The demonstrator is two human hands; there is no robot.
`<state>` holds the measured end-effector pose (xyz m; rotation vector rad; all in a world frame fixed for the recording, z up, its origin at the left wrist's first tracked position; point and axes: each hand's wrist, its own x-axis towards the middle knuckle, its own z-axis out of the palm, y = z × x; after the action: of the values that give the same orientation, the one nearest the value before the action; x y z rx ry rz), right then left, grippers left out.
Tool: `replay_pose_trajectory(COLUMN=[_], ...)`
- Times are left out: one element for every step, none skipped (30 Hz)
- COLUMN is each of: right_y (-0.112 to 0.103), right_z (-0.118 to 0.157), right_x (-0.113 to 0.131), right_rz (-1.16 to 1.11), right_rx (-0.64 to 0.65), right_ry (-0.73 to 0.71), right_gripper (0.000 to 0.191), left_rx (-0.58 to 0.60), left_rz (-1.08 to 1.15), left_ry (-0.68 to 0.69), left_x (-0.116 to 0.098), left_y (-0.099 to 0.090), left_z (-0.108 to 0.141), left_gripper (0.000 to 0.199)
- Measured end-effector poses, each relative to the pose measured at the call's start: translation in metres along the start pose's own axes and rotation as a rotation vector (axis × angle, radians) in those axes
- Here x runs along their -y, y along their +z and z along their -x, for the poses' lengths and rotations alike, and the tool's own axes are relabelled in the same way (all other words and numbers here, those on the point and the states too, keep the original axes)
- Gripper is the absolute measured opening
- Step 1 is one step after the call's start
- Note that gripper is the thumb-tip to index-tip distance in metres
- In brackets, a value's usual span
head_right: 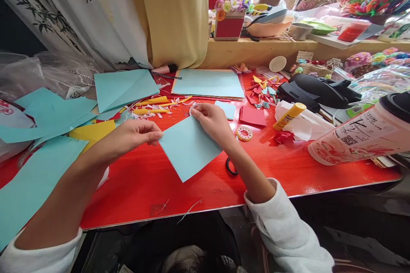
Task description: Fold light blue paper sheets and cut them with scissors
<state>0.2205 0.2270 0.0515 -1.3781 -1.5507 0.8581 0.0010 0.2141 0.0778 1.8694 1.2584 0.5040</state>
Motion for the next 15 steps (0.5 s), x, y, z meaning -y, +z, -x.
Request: replay_pose_trajectory(right_y=[-0.002, -0.005, -0.01, -0.017, -0.025, -0.032, -0.039, -0.043, -0.045, -0.045, -0.043, -0.039, -0.035, -0.031, -0.028], right_z=[-0.001, -0.002, -0.004, -0.007, -0.009, -0.011, -0.013, -0.014, -0.014, -0.013, -0.012, -0.01, -0.008, -0.006, -0.005], right_x=[-0.001, -0.002, -0.004, -0.006, -0.009, -0.011, -0.012, -0.013, -0.013, -0.012, -0.01, -0.009, -0.007, -0.006, -0.005], right_rz=[-0.001, 0.0, -0.004, -0.021, -0.052, -0.105, -0.172, -0.235, -0.286, -0.325, -0.352, -0.373, -0.39, -0.403, -0.411], right_rx=[0.001, -0.014, -0.048, -0.105, -0.177, -0.244, -0.289, -0.294, -0.272, -0.232, -0.185, -0.144, -0.109, -0.085, -0.067], right_ry=[-0.001, -0.004, -0.006, -0.003, 0.005, 0.027, 0.054, 0.079, 0.095, 0.104, 0.108, 0.111, 0.116, 0.122, 0.131], right_gripper=[0.022, 0.022, 0.021, 0.021, 0.02, 0.019, 0.02, 0.02, 0.02, 0.02, 0.02, 0.02, 0.02, 0.02, 0.021], left_rx=[0.007, 0.02, 0.037, 0.049, 0.043, 0.011, -0.045, -0.108, -0.162, -0.196, -0.209, -0.207, -0.204, -0.214, -0.236], left_rz=[-0.005, -0.008, -0.015, -0.025, -0.029, -0.027, -0.023, -0.023, -0.032, -0.059, -0.103, -0.152, -0.191, -0.21, -0.208], left_ry=[0.008, 0.017, 0.028, 0.048, 0.078, 0.12, 0.176, 0.24, 0.306, 0.368, 0.426, 0.477, 0.52, 0.55, 0.567], left_x=[0.001, 0.002, 0.003, 0.003, 0.003, 0.003, 0.002, 0.002, 0.002, 0.002, 0.002, 0.003, 0.004, 0.006, 0.008], left_y=[-0.002, -0.004, -0.007, -0.01, -0.013, -0.015, -0.015, -0.014, -0.012, -0.009, -0.005, -0.001, 0.003, 0.005, 0.007], left_z=[0.0, 0.001, 0.003, 0.004, 0.006, 0.008, 0.008, 0.009, 0.008, 0.007, 0.005, 0.003, 0.0, -0.002, -0.003], left_gripper=[0.027, 0.027, 0.027, 0.027, 0.027, 0.026, 0.023, 0.02, 0.02, 0.027, 0.037, 0.044, 0.047, 0.046, 0.044])
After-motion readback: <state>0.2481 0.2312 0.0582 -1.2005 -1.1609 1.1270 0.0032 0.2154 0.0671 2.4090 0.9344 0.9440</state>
